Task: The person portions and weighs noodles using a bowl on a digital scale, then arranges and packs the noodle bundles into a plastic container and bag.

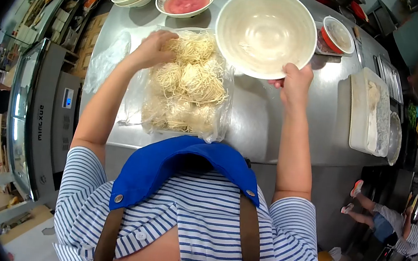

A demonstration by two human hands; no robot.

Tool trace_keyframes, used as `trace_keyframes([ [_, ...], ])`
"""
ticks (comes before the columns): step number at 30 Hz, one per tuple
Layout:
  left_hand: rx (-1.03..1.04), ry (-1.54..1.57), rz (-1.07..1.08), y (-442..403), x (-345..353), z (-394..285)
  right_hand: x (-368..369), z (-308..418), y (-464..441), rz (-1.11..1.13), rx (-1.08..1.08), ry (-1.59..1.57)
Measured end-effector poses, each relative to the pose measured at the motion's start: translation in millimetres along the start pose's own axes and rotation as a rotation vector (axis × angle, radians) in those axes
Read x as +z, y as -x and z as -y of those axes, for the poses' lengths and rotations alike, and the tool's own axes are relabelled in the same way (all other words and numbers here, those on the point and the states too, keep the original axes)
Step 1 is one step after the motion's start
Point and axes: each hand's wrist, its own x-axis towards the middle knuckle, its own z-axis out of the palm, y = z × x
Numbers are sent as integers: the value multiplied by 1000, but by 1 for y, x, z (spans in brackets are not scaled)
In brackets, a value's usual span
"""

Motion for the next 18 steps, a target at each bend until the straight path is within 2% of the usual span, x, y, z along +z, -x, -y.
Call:
trace_keyframes([
  [1,99,-154,-234,1,0,-10,8,4,3,16,-15,11],
  [2,97,-152,-234,-2,-6,-24,15,7,5,17,-14,13],
  [4,339,64,-336,-9,-15,-53,33,11,7,87,-80,61],
  [6,447,-11,-342,-22,-5,-74,51,12,11,122,-103,58],
  [8,363,-136,-135,-36,0,-86,67,14,17,193,-105,20],
  [9,353,-88,-292,-45,17,-80,74,13,20,205,-107,22],
  [10,348,-90,-296,-46,15,-78,79,11,22,208,-123,38],
  [12,290,-84,-179,-46,16,-76,80,6,24,202,-133,53],
  [16,226,43,-141,-31,-2,-69,66,2,18,174,-8,13],
  [18,170,476,-423,-16,-28,-57,50,-1,14,145,62,15],
])
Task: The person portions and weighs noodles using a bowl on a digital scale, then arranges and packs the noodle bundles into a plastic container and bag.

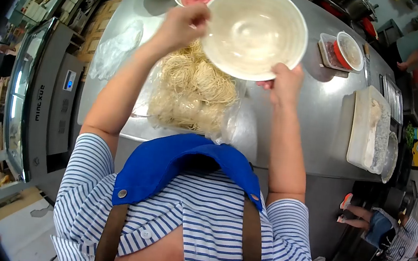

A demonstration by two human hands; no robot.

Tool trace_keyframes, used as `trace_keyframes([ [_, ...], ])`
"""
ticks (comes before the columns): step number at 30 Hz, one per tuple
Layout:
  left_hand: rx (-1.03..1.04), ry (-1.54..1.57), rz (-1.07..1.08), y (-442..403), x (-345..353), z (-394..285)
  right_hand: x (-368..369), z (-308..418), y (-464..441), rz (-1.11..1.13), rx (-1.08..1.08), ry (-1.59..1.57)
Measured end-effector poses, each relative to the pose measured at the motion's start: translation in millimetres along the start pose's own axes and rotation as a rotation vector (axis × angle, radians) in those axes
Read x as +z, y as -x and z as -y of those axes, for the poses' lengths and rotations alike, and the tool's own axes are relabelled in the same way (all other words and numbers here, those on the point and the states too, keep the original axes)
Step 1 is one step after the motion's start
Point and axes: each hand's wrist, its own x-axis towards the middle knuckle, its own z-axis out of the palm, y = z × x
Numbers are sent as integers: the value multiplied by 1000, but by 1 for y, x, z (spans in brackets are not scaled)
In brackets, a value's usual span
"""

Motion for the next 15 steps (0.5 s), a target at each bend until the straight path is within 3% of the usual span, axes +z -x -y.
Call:
trace_keyframes([
  [2,-81,-56,-98,4,-30,13,-25,-8,-8,-57,27,-99],
  [3,-136,-198,-12,8,-44,18,-37,-13,-10,-51,30,-99],
  [4,-142,-202,-16,15,-48,25,-50,-20,-13,-158,36,-137],
  [6,-287,-129,210,35,-42,45,-77,-38,-22,-256,40,-176],
  [11,-214,-260,309,52,-13,66,-133,-92,-27,-535,204,-229],
  [13,-172,-256,398,48,-15,62,-156,-111,-28,-536,239,-293],
  [15,-191,-202,342,46,-25,46,-167,-118,-26,-544,277,-361],
])
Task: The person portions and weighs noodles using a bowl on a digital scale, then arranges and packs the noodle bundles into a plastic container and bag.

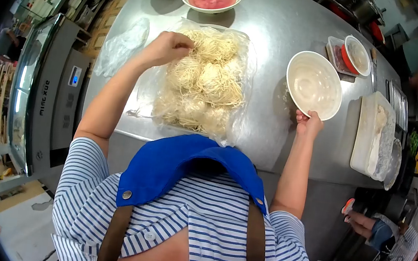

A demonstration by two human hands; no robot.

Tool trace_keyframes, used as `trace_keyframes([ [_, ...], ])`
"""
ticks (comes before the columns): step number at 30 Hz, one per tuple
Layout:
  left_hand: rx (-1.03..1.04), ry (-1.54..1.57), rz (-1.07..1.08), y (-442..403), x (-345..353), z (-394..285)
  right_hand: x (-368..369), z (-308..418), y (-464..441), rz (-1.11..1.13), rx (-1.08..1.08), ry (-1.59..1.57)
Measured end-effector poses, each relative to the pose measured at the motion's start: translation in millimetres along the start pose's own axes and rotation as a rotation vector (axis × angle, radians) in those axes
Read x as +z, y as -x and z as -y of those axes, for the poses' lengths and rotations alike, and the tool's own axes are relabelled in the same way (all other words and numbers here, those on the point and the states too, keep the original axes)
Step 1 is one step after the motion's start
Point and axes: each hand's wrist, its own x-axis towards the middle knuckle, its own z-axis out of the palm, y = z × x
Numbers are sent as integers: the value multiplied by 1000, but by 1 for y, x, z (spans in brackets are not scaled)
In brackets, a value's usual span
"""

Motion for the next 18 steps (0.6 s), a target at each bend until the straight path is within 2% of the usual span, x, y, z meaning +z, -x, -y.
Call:
trace_keyframes([
  [1,-13,61,-52,1,-4,-3,-3,-1,0,27,-28,-3],
  [2,8,-26,-188,-1,0,4,-5,-1,1,54,-57,-7],
  [5,-10,-188,-158,-7,21,26,2,-8,5,82,-77,-127],
  [6,82,-164,-235,-4,33,32,5,-15,5,112,-60,-189],
  [7,86,-159,-239,-5,31,29,7,-21,10,162,17,-217],
  [8,40,-135,-151,-6,24,23,12,-28,20,211,96,-245],
  [10,-114,6,-33,1,11,10,35,-45,59,187,137,-90],
  [11,-112,11,-35,5,11,12,47,-52,75,278,82,105],
  [12,-37,-30,-247,9,12,15,56,-57,88,366,28,298],
  [13,38,-71,-452,13,12,19,64,-60,93,361,30,298],
  [15,11,-87,-377,16,18,33,92,-63,91,634,-480,570],
  [17,-134,-49,-213,19,46,52,131,-65,95,776,-700,649],
  [18,-143,96,-130,20,59,59,146,-67,93,786,-704,651],
])
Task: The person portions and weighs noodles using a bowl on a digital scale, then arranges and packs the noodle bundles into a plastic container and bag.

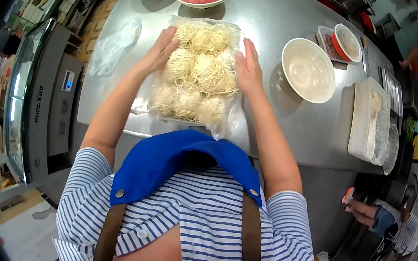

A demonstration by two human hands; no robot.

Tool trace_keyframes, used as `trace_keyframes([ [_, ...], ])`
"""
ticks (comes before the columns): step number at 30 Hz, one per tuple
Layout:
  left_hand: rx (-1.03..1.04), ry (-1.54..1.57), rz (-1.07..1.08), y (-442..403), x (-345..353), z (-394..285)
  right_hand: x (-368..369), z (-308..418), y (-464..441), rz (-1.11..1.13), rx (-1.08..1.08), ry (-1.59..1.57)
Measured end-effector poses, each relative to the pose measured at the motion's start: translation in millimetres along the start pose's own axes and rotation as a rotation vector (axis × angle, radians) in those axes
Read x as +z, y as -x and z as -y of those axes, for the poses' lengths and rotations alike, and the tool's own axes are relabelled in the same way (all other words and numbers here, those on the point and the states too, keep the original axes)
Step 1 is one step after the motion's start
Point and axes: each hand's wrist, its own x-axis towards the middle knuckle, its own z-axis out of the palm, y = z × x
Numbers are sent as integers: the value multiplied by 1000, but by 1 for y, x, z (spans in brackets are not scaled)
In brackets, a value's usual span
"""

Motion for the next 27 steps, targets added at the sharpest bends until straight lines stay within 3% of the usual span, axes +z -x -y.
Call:
trace_keyframes([
  [2,-16,40,-12,3,-1,-8,13,1,-18,154,89,271],
  [5,-18,83,-2,11,-16,-16,21,-21,-29,110,12,245],
  [7,-97,289,-53,26,-36,-24,15,-8,-21,73,123,133],
  [9,-148,384,-141,43,-52,-19,-2,4,-4,-3,210,-222],
  [11,-193,472,-236,61,-55,-11,-13,-5,17,-177,323,-374],
  [13,-415,734,-312,81,-36,8,-10,-8,42,-243,408,-488],
  [15,-489,902,-171,94,-10,3,-2,-11,68,-297,502,-601],
  [19,-465,1048,-179,94,19,-10,30,-20,86,27,426,-584],
  [21,-468,1251,-124,98,13,-25,28,-25,83,79,410,-582],
  [24,-582,1186,-126,111,10,-26,13,-12,90,88,447,-501],
  [26,-619,1177,-125,118,0,-16,14,-4,89,45,320,-115],
  [27,-545,933,-282,123,-4,-7,17,-3,87,25,273,13],
])
